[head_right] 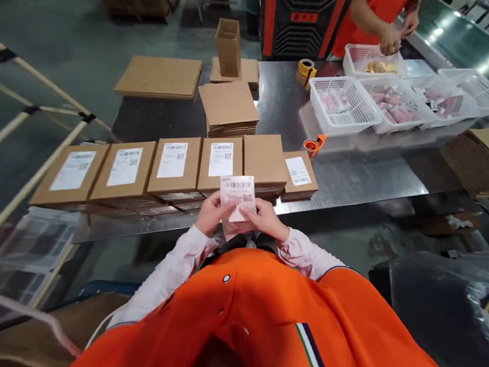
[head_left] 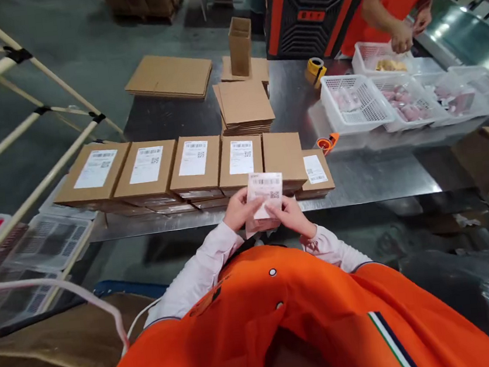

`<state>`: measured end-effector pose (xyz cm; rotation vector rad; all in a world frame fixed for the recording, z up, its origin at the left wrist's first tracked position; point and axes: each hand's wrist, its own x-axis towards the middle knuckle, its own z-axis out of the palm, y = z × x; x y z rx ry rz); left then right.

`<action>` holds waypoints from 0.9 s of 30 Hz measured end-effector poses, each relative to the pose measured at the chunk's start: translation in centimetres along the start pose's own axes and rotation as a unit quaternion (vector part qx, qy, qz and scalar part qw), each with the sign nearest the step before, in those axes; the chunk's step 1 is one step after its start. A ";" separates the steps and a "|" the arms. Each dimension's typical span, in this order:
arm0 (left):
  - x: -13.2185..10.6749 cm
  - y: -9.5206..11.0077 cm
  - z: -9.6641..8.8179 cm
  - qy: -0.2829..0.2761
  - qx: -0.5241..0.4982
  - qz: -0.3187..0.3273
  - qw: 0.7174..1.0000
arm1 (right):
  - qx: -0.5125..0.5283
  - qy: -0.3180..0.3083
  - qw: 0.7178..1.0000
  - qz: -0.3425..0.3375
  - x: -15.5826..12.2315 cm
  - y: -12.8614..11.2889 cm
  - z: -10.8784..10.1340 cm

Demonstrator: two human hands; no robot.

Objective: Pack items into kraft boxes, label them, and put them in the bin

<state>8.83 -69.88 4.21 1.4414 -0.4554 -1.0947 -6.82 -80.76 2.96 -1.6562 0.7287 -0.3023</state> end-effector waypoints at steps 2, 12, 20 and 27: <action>0.9 0.4 1.5 0.025 -0.036 -0.005 0.999 | 0.000 0.001 1.000 0.003 -0.1 -0.5 -1.5; 1.8 0.6 6.4 0.096 0.043 0.015 0.994 | -0.135 0.046 0.989 -0.047 1.8 -4.6 -7.0; 1.8 0.4 7.6 0.188 0.045 0.062 0.979 | -0.147 0.012 0.989 0.003 2.9 -3.9 -7.1; 2.3 -0.7 6.7 0.006 -0.133 -0.118 0.984 | -0.260 0.049 0.958 -0.107 7.8 -5.0 -9.4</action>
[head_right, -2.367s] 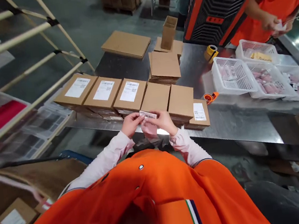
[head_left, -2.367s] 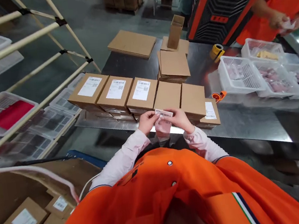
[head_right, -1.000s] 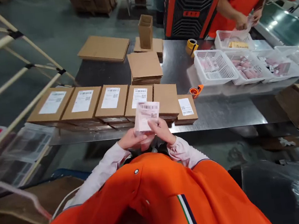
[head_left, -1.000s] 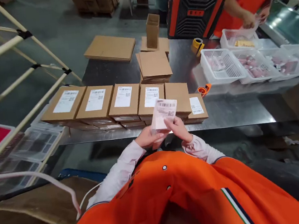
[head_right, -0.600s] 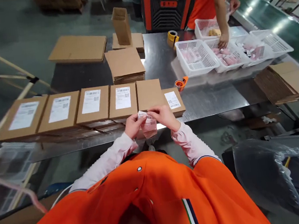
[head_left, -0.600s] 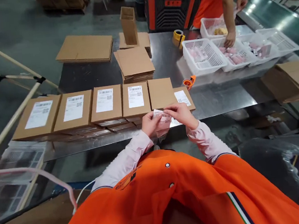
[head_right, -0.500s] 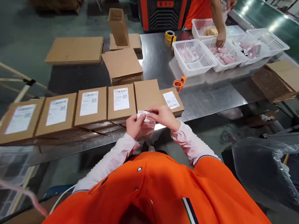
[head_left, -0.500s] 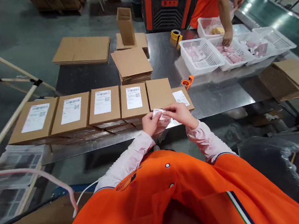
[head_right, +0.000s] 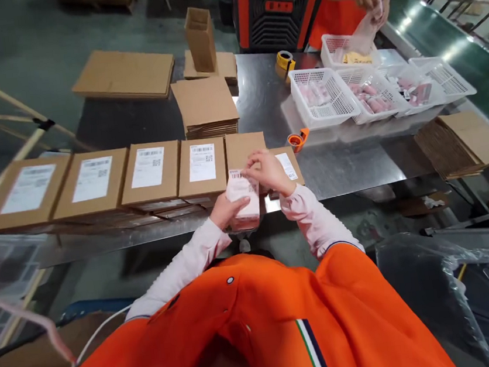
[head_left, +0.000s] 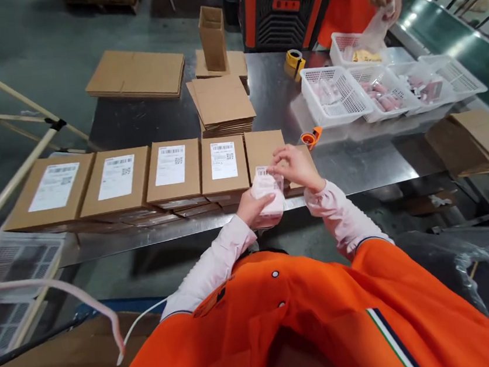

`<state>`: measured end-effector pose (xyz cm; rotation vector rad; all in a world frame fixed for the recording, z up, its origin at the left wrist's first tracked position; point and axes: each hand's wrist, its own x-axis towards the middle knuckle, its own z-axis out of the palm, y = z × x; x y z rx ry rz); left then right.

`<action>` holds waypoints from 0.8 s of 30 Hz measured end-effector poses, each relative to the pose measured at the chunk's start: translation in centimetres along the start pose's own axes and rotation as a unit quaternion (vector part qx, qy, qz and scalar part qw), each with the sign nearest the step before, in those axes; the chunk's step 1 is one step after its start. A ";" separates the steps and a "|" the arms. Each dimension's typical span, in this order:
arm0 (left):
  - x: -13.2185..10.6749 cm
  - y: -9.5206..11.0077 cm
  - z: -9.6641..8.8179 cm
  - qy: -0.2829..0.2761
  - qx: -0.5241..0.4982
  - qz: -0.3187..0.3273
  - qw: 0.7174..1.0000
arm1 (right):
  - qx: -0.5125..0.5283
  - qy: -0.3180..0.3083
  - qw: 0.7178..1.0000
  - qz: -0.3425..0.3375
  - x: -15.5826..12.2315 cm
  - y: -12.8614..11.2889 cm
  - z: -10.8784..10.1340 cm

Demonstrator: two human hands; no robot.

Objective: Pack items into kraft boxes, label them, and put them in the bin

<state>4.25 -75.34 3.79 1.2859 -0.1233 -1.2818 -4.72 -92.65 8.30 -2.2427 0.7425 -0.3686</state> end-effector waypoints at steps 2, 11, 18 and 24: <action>0.6 -1.1 -0.1 -0.037 -0.030 -0.067 0.997 | -0.038 0.010 0.999 -0.013 3.6 1.3 -0.5; -0.1 -9.4 -0.2 -0.061 0.002 -0.109 0.992 | -0.209 -0.048 0.973 0.087 13.6 7.0 1.9; -4.2 -11.5 -3.8 -0.119 0.132 -0.065 0.982 | -0.271 -0.181 0.940 -0.102 10.2 5.7 5.3; -4.2 -6.6 -6.9 -0.121 0.180 0.096 0.971 | 0.033 -0.274 0.942 -0.192 -3.5 3.0 4.5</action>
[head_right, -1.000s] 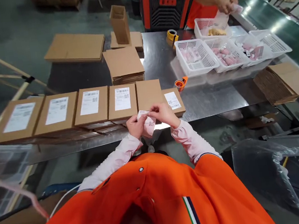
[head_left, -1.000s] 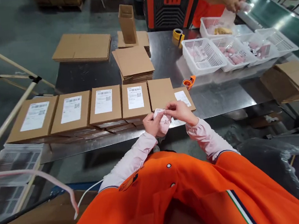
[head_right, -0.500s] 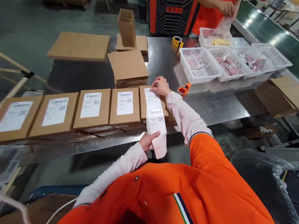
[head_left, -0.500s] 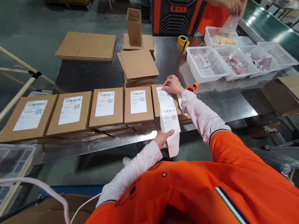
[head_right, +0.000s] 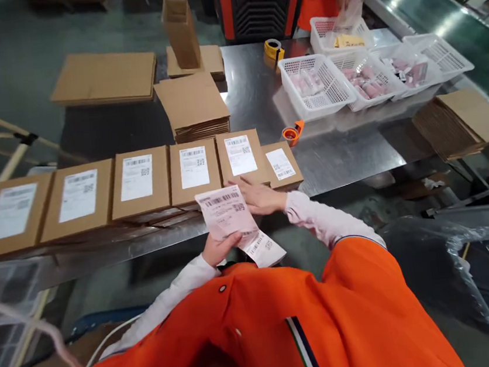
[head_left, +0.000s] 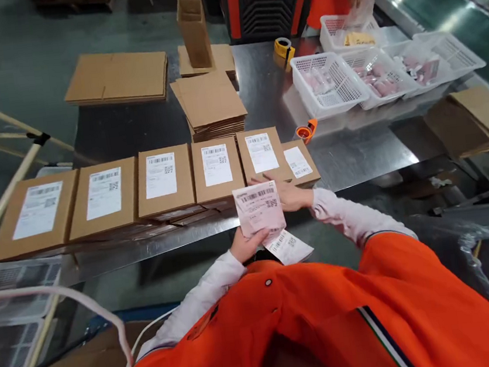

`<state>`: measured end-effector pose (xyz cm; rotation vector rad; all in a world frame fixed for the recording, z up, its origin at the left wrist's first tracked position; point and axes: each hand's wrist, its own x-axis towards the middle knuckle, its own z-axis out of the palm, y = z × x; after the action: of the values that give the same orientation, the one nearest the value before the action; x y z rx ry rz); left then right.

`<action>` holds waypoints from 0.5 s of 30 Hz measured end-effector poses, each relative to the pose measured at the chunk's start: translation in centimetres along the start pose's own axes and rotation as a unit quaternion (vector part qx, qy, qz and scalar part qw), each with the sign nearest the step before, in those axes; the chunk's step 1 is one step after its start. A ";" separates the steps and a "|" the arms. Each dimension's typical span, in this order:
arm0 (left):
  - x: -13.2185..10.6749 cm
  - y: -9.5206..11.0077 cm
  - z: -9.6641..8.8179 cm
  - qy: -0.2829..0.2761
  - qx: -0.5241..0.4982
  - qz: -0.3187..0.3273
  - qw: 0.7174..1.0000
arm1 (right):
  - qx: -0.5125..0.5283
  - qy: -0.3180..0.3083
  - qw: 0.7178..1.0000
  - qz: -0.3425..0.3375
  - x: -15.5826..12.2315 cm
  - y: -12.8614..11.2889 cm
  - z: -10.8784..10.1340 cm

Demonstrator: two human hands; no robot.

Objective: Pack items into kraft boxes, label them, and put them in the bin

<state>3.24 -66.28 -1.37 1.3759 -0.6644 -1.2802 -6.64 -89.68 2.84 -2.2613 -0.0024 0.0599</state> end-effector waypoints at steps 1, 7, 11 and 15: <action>0.3 0.2 -0.4 -0.003 0.014 0.012 1.000 | 0.096 0.023 0.995 -0.001 -1.8 -1.1 1.1; 2.8 -1.0 -0.3 -0.125 0.119 0.025 0.985 | 0.340 0.368 0.846 0.184 -6.5 -5.1 8.1; 3.8 -1.9 0.1 -0.120 0.047 -0.047 0.991 | 0.301 0.396 0.803 0.328 -6.4 -5.3 12.4; 4.1 -2.9 1.1 -0.040 -0.040 -0.189 0.980 | 0.357 0.351 0.768 0.400 -7.1 -4.6 15.7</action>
<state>2.50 -69.68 -5.22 1.4331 -0.4087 -1.6509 -14.32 -74.81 -3.32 -1.2563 1.1839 -0.2921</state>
